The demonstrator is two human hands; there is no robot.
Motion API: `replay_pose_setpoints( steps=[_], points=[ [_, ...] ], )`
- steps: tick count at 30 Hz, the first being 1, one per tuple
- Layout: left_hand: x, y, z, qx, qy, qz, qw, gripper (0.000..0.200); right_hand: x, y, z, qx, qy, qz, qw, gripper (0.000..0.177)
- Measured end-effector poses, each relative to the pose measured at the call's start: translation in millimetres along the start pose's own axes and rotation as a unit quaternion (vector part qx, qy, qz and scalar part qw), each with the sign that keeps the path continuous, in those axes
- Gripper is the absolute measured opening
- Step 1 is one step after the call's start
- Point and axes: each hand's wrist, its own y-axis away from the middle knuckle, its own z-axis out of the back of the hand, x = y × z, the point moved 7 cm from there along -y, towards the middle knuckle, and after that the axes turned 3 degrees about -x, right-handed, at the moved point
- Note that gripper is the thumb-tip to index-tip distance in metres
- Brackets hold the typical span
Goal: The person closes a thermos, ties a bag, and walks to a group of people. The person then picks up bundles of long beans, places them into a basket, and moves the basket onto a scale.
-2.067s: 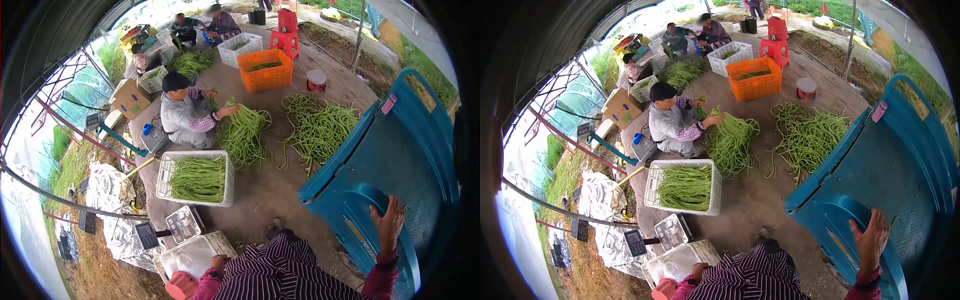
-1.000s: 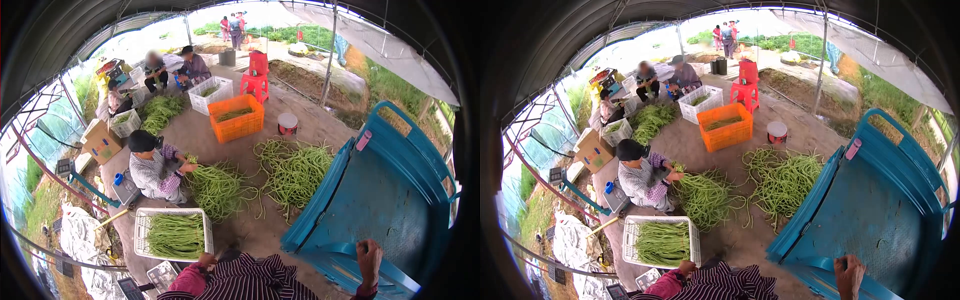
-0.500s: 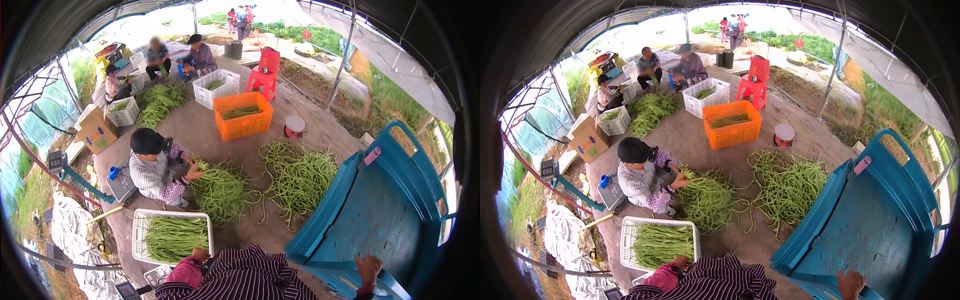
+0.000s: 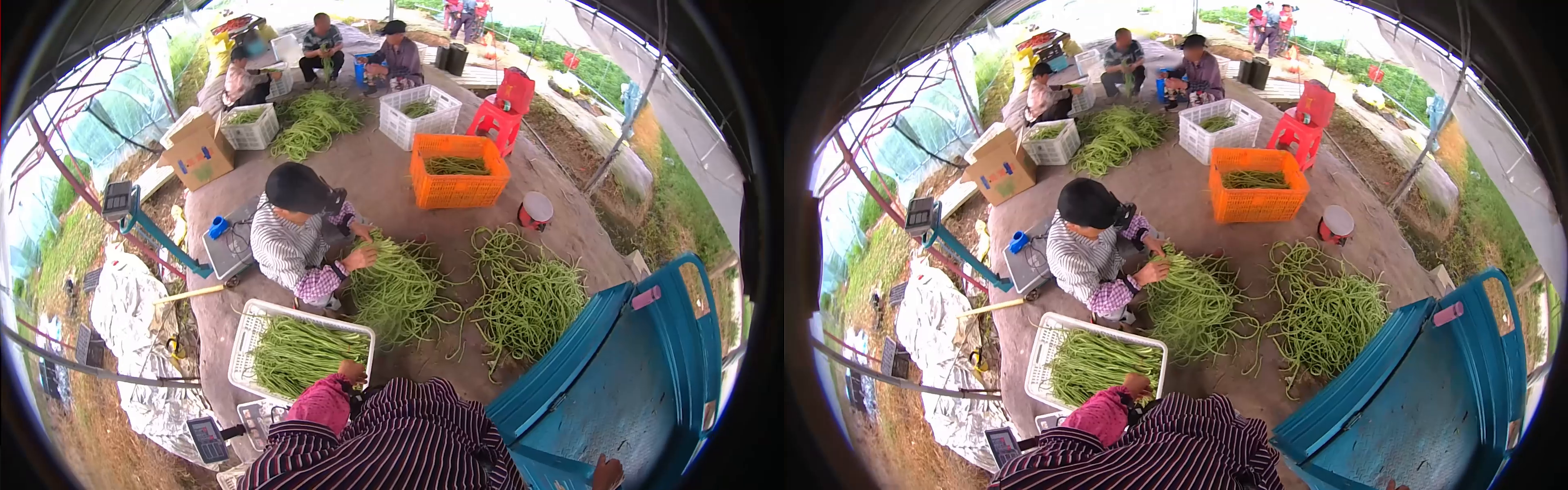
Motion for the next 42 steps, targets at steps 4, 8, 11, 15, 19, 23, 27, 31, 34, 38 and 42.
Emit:
replay_pose_setpoints(
  steps=[4, 8, 11, 15, 19, 23, 27, 31, 34, 38, 42],
  points=[
    [42, -39, -12, 0.008, -0.144, -0.107, 0.984, 0.019, 1, -3, -2, -0.026, 0.007, 0.012, 1.000, 0.065],
    [51, -25, -8, -0.008, -0.235, -0.140, 0.962, 0.019, 6, -1, 2, -0.043, -0.007, 0.022, 0.999, 0.065],
    [68, -11, -5, -0.041, -0.187, -0.179, 0.965, 0.017, 6, -2, 6, -0.042, -0.025, 0.016, 0.999, 0.063],
    [52, 35, -9, -0.067, -0.039, 0.057, 0.995, 0.016, 5, -7, 0, -0.053, -0.030, 0.016, 0.998, 0.060],
    [30, 52, -20, -0.018, -0.119, 0.047, 0.992, 0.023, 3, -4, 4, -0.060, -0.040, 0.009, 0.997, 0.056],
    [5, 45, -22, -0.014, -0.351, -0.077, 0.933, 0.021, 7, -3, 11, -0.064, -0.063, -0.012, 0.996, 0.054],
    [16, 26, -19, 0.006, -0.412, -0.172, 0.895, 0.019, 2, -5, 3, -0.063, -0.082, -0.019, 0.994, 0.054],
    [-1, 42, -19, -0.012, -0.451, -0.210, 0.867, 0.021, -4, -7, -8, -0.087, -0.085, 0.005, 0.993, 0.053],
    [47, 10, -14, -0.015, -0.308, -0.164, 0.937, 0.016, -7, -8, -12, -0.080, -0.065, -0.006, 0.995, 0.053],
    [61, 23, -8, -0.025, -0.146, -0.042, 0.988, 0.016, 4, -3, 5, -0.064, -0.074, -0.023, 0.995, 0.052],
    [80, 10, -3, -0.040, -0.153, -0.069, 0.985, 0.014, 3, -3, 7, -0.028, -0.066, -0.052, 0.996, 0.051]
  ],
)
